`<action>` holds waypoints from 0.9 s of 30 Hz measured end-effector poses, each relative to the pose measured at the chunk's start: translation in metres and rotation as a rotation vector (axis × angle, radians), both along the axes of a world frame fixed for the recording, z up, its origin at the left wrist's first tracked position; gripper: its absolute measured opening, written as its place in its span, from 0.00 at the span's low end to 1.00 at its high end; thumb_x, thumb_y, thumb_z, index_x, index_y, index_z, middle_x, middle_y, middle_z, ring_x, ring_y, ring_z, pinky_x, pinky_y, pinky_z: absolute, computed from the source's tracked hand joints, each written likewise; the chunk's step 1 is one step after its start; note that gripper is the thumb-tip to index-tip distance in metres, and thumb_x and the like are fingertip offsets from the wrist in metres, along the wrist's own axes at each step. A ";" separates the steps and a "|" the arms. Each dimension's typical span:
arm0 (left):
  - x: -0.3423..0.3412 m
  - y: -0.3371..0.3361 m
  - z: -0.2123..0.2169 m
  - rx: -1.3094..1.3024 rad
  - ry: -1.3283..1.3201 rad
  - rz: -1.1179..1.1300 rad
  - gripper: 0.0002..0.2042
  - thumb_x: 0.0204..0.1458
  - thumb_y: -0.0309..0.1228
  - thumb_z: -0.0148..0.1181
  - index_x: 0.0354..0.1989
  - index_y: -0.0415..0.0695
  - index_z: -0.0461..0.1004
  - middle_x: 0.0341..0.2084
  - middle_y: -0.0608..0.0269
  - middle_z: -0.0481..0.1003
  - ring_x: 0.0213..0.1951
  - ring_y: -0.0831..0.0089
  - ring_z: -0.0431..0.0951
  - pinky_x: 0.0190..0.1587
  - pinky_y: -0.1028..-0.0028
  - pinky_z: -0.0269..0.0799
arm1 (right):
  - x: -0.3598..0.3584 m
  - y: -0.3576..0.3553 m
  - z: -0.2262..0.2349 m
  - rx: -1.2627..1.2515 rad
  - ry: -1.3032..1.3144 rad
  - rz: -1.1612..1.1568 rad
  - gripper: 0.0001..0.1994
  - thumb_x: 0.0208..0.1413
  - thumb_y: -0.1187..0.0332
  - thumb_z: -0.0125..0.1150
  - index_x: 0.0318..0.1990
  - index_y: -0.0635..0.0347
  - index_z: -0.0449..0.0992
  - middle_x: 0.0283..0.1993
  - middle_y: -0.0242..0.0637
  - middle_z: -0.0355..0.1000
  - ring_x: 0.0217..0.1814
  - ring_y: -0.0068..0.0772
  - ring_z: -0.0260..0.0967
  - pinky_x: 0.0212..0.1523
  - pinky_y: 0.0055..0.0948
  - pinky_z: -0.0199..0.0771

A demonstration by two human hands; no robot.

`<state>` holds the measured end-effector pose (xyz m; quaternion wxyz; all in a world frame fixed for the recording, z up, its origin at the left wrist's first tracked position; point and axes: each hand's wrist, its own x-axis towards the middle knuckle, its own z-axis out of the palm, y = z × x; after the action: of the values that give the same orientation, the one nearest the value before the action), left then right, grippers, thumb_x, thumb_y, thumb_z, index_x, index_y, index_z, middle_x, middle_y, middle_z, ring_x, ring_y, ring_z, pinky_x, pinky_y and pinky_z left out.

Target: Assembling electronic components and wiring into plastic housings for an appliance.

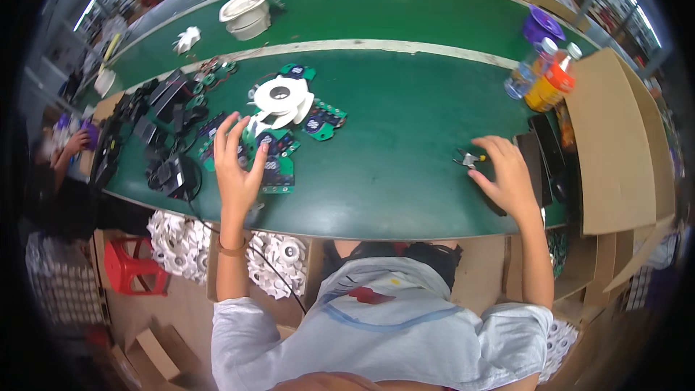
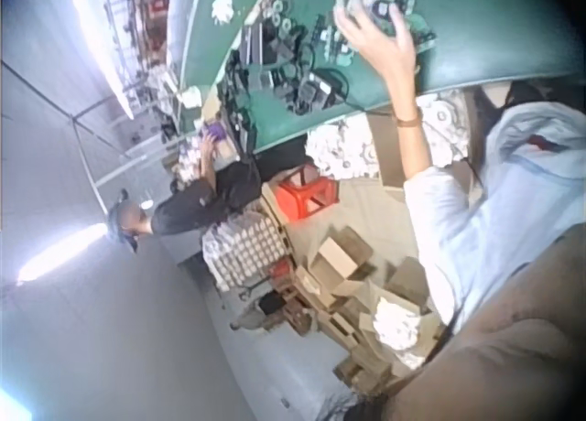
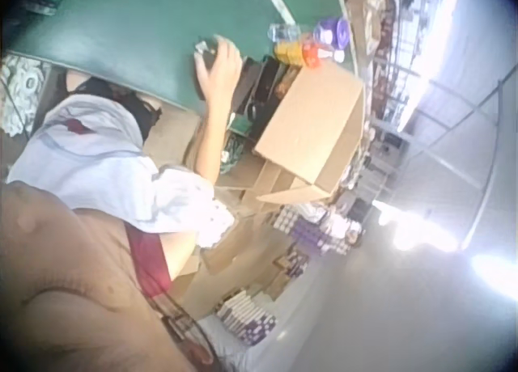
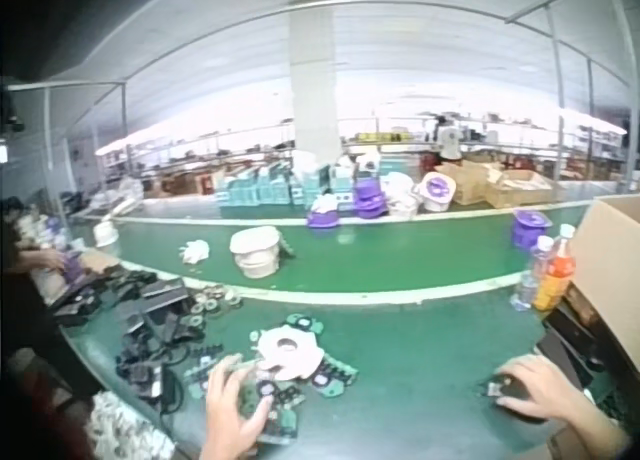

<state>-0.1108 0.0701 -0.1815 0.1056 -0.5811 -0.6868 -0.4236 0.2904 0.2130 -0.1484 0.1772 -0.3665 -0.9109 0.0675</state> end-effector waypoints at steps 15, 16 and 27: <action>-0.043 0.051 0.015 -0.190 0.358 -0.132 0.14 0.40 0.26 0.65 0.38 0.41 0.73 0.42 0.56 0.74 0.43 0.55 0.75 0.46 0.64 0.71 | 0.027 -0.003 -0.038 0.001 -0.068 -0.156 0.31 0.33 0.61 0.66 0.51 0.57 0.68 0.53 0.43 0.61 0.60 0.48 0.55 0.66 0.47 0.43; -0.044 0.046 0.022 -0.075 0.259 -0.120 0.15 0.40 0.24 0.64 0.39 0.40 0.73 0.42 0.56 0.74 0.42 0.58 0.76 0.44 0.67 0.71 | 0.027 -0.004 -0.049 0.070 -0.010 -0.146 0.30 0.34 0.62 0.64 0.52 0.58 0.68 0.53 0.43 0.62 0.59 0.48 0.57 0.67 0.49 0.41; -0.113 -0.171 -0.027 0.157 -0.666 0.416 0.24 0.55 0.34 0.54 0.57 0.33 0.64 0.54 0.45 0.67 0.54 0.56 0.69 0.57 0.61 0.63 | 0.039 -0.006 -0.056 0.184 0.120 -0.146 0.21 0.34 0.63 0.68 0.35 0.60 0.66 0.50 0.47 0.65 0.54 0.51 0.61 0.59 0.49 0.56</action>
<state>-0.2240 -0.1005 -0.2086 0.0048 -0.2506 -0.7522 -0.6094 0.3297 0.2066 -0.2042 0.2687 -0.4092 -0.8720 -0.0076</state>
